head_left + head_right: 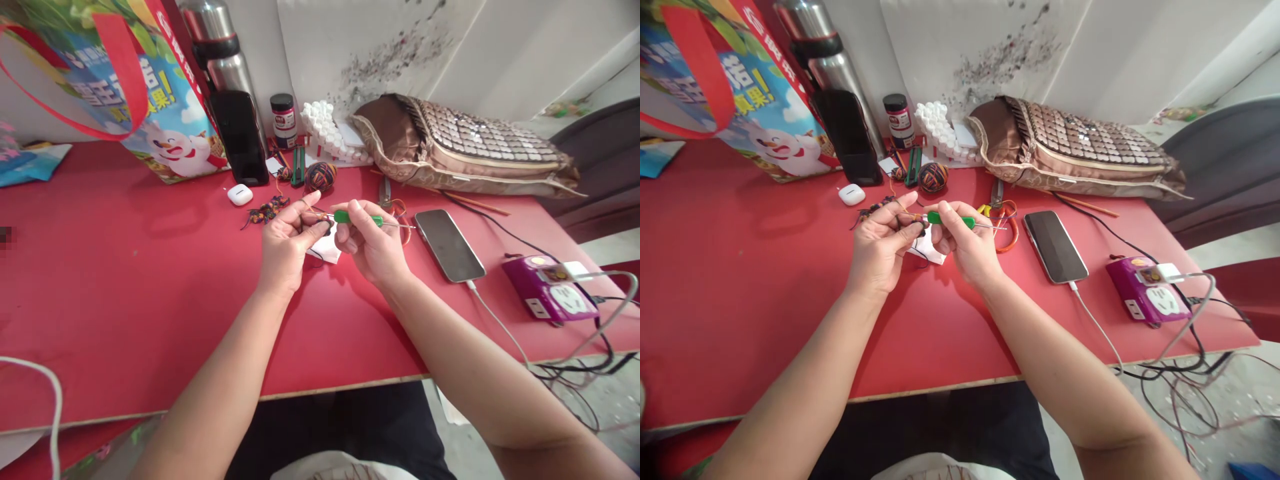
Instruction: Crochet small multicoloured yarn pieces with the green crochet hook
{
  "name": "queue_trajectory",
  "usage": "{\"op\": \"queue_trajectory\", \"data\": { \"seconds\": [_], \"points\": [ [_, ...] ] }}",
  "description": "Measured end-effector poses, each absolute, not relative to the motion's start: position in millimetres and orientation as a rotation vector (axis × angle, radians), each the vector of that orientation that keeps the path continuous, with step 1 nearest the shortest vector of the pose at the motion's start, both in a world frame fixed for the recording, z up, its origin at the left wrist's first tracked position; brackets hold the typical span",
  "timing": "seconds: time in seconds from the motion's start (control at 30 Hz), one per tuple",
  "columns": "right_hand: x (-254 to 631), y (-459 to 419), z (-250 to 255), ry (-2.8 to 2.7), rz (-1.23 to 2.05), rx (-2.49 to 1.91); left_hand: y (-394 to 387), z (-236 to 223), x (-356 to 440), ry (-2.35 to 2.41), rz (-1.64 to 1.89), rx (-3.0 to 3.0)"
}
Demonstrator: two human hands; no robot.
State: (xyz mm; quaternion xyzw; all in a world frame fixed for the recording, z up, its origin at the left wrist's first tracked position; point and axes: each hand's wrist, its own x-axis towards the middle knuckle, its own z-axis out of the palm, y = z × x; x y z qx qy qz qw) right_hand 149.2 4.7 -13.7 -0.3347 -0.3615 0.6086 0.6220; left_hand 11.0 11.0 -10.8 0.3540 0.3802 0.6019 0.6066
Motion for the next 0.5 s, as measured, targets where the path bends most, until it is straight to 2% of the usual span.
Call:
{"op": "queue_trajectory", "data": {
  "seconds": [0.5],
  "points": [
    [155.8,5.6,-13.6,-0.868,1.514,-0.713,14.9,-12.6,0.9,0.851,1.337,0.895]
  ]
}}
